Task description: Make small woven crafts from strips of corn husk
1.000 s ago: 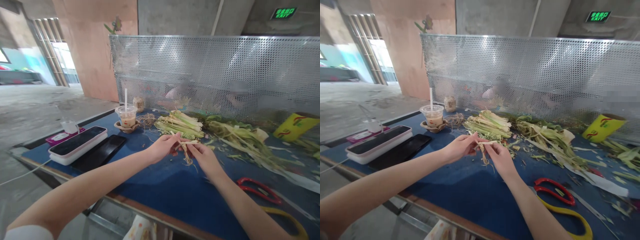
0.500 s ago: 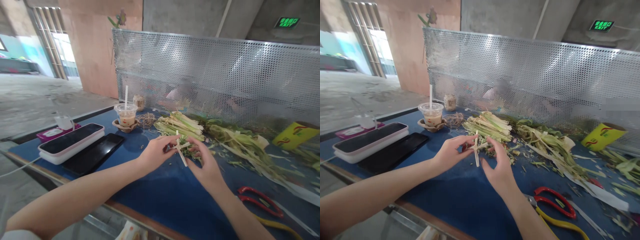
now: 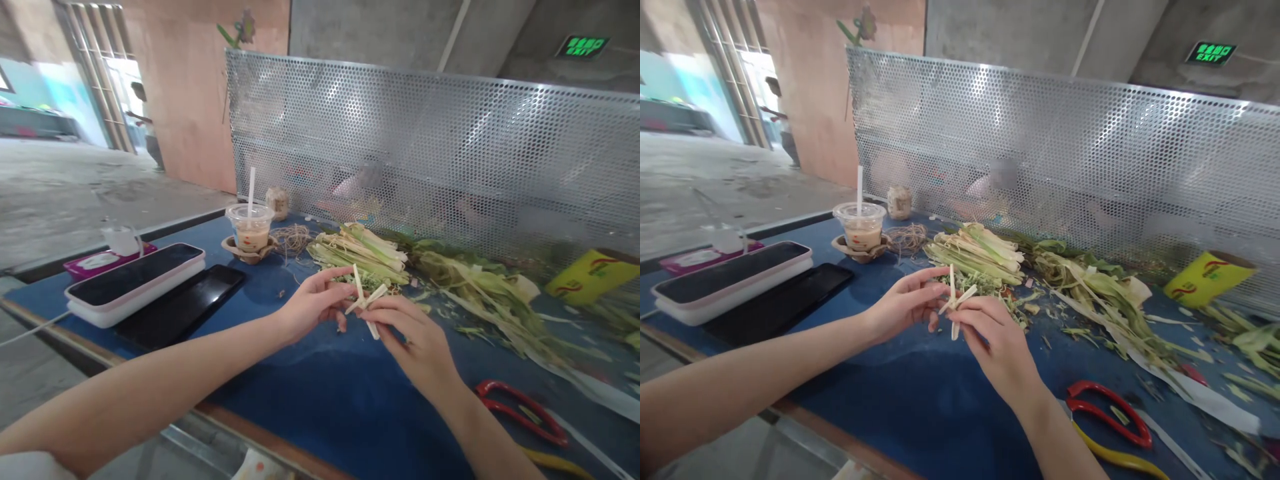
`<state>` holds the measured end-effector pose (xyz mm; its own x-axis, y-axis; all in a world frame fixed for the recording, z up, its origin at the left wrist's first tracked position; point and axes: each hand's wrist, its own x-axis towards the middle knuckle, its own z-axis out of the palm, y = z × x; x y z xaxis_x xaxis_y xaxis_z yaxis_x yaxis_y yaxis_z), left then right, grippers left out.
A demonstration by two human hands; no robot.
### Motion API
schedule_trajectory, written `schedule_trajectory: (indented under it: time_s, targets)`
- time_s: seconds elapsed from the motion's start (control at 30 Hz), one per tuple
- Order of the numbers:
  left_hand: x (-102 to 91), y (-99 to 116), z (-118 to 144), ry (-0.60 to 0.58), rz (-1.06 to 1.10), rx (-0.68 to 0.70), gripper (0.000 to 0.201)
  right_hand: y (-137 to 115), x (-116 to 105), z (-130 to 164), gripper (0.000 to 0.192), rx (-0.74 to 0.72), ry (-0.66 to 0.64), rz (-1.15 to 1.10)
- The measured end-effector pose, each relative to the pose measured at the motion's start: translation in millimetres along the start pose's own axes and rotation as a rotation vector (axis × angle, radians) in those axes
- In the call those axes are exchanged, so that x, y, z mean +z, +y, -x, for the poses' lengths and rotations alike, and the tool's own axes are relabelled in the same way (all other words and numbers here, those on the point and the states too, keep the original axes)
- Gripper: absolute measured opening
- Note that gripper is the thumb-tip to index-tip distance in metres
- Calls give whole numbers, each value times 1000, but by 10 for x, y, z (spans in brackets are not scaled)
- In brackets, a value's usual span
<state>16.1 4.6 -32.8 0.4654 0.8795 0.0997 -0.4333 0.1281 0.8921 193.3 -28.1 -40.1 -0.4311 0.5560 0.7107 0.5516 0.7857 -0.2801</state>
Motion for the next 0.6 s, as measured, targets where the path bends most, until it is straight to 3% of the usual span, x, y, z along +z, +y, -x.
schedule_trajectory:
  time_s: [0.13,0.27,0.4,0.5,0.6]
  targets:
    - [-34,35,3,-90,-77,-47,47,16,-40,-9,18,21,-49,-110]
    - [-65,29,-7,-158,-124,-46,32,9,-57,15,21,110,25,-160]
    - [-71,15,-13,-23,-82,-6,20,-48,-55,41,34,-47,177,175]
    - [-57,0,-2,33,-65,-43,20,-72,-13,45,34,-171,66,462]
    - [-38,-32,10,37,-78,-112,22,-52,40,51,30,-177,22,547]
